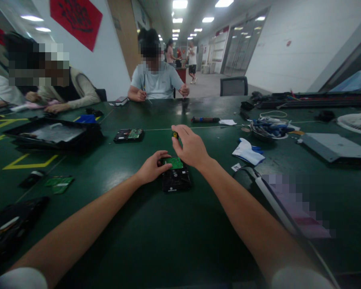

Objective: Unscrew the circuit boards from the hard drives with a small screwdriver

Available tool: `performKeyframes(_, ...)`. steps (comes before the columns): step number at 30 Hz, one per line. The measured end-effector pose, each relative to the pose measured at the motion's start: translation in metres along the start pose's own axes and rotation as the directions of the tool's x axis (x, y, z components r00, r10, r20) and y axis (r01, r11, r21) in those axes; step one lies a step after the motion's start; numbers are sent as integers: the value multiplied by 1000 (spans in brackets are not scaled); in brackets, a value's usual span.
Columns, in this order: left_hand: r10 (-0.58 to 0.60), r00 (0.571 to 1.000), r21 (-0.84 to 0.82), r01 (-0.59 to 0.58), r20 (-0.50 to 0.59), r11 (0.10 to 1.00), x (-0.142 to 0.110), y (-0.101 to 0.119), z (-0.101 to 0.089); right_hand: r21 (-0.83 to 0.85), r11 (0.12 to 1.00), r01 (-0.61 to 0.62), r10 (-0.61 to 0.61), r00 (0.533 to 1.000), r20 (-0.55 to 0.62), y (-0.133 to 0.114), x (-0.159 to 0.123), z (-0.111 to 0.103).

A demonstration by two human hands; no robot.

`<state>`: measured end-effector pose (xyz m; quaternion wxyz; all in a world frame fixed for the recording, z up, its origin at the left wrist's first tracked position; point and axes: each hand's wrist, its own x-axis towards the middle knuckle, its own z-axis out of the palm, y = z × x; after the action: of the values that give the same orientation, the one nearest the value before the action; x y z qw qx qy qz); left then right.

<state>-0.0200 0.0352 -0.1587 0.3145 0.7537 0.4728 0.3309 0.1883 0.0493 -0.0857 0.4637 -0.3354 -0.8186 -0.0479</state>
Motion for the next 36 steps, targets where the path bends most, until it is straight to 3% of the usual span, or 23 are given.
performKeyframes(7,14,1000,-3,-14,-3,1000,0,-2,1,-25,994,-110,110,994,-16,1,-1,-2)
performKeyframes(11,8,1000,2,-8,-3,1000,0,-2,1,-13,998,-65,64,997,-35,0,1,-4)
performKeyframes(15,3,1000,5,-3,-5,1000,0,-1,0,33,999,-20,19,1000,21,0,2,-3)
performKeyframes(24,14,1000,14,-14,-1,1000,0,-4,1,-33,996,-79,77,996,-55,4,1,-3)
performKeyframes(30,7,1000,-5,-7,-5,1000,0,-5,2,49,999,8,-10,999,31,-3,2,-2)
performKeyframes(36,20,1000,-3,-20,-5,1000,1,-6,2,3,996,-94,94,995,-34,2,1,-1)
